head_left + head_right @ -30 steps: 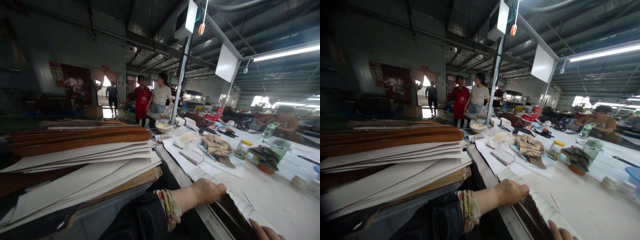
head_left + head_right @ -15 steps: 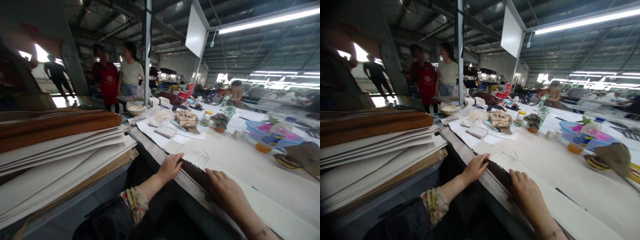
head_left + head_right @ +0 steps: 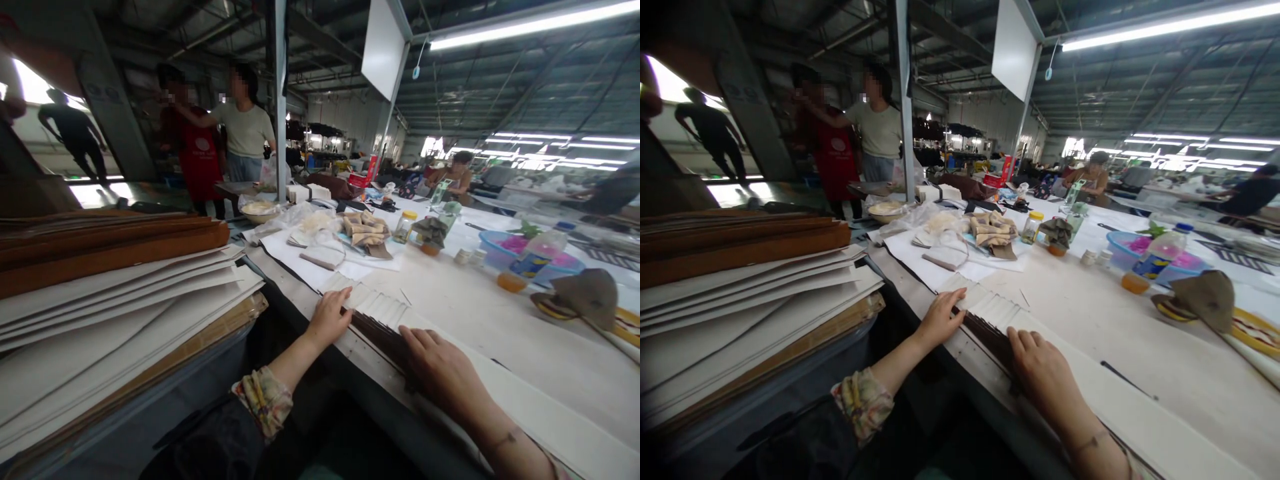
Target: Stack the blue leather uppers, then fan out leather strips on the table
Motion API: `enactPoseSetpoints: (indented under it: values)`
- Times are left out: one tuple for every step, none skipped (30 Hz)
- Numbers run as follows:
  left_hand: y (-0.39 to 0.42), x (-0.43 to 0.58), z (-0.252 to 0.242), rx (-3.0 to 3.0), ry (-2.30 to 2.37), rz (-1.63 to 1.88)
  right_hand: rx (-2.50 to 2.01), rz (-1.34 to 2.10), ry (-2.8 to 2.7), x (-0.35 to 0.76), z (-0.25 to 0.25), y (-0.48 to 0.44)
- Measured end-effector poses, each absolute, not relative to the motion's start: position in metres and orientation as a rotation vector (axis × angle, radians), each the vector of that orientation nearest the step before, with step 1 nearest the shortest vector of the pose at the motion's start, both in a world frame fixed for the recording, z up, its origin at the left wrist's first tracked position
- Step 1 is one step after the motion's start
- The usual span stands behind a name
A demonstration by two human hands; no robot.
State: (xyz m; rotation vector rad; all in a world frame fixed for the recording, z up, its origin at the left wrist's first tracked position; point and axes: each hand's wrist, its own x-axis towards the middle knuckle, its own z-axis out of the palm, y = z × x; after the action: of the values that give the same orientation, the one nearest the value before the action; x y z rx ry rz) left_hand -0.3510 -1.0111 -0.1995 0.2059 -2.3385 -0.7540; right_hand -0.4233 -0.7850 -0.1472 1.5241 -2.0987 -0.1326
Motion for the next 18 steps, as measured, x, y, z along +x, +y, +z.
enactPoseSetpoints:
  values:
    - [-1.012,-0.351,-0.2,0.235,-2.362,-0.758,1.525,-0.141,-2.106,-0.423,-0.146,-0.787]
    - [-1.013,-0.351,-0.2,0.253,-2.379,-0.769,1.527,-0.151,-2.116,-0.422,-0.146,-0.789]
    - [-1.014,-0.351,-0.2,0.264,-2.387,-0.781,1.527,-0.16,-2.13,-0.422,-0.145,-0.792]
    - [-1.014,-0.351,-0.2,0.27,-2.39,-0.794,1.528,-0.167,-2.143,-0.421,-0.144,-0.795]
    - [-1.015,-0.352,-0.2,0.274,-2.391,-0.807,1.53,-0.174,-2.157,-0.421,-0.144,-0.799]
    - [-1.016,-0.352,-0.2,0.278,-2.392,-0.824,1.533,-0.18,-2.169,-0.42,-0.143,-0.802]
    - [-1.017,-0.353,-0.199,0.278,-2.396,-0.842,1.536,-0.186,-2.18,-0.42,-0.142,-0.805]
    - [-1.018,-0.353,-0.199,0.274,-2.401,-0.861,1.54,-0.192,-2.188,-0.42,-0.142,-0.807]
    - [-1.019,-0.353,-0.199,0.268,-2.408,-0.879,1.543,-0.199,-2.192,-0.419,-0.142,-0.809]
    - [-1.021,-0.353,-0.199,0.262,-2.414,-0.893,1.546,-0.204,-2.195,-0.419,-0.141,-0.81]
    - [-1.022,-0.353,-0.198,0.254,-2.42,-0.902,1.546,-0.206,-2.196,-0.419,-0.142,-0.81]
    - [-1.024,-0.352,-0.198,0.244,-2.426,-0.905,1.547,-0.207,-2.197,-0.418,-0.142,-0.81]
    - [-1.026,-0.351,-0.197,0.233,-2.432,-0.904,1.546,-0.205,-2.199,-0.418,-0.142,-0.81]
    - [-1.028,-0.349,-0.197,0.22,-2.444,-0.903,1.546,-0.203,-2.201,-0.417,-0.142,-0.809]
    - [-1.03,-0.347,-0.196,0.206,-2.459,-0.903,1.548,-0.201,-2.203,-0.417,-0.142,-0.809]
    - [-1.032,-0.345,-0.196,0.194,-2.473,-0.91,1.549,-0.201,-2.202,-0.416,-0.142,-0.808]
    - [-1.033,-0.343,-0.196,0.184,-2.478,-0.925,1.55,-0.2,-2.201,-0.416,-0.142,-0.808]
    - [-1.035,-0.342,-0.196,0.178,-2.473,-0.949,1.547,-0.198,-2.202,-0.415,-0.142,-0.807]
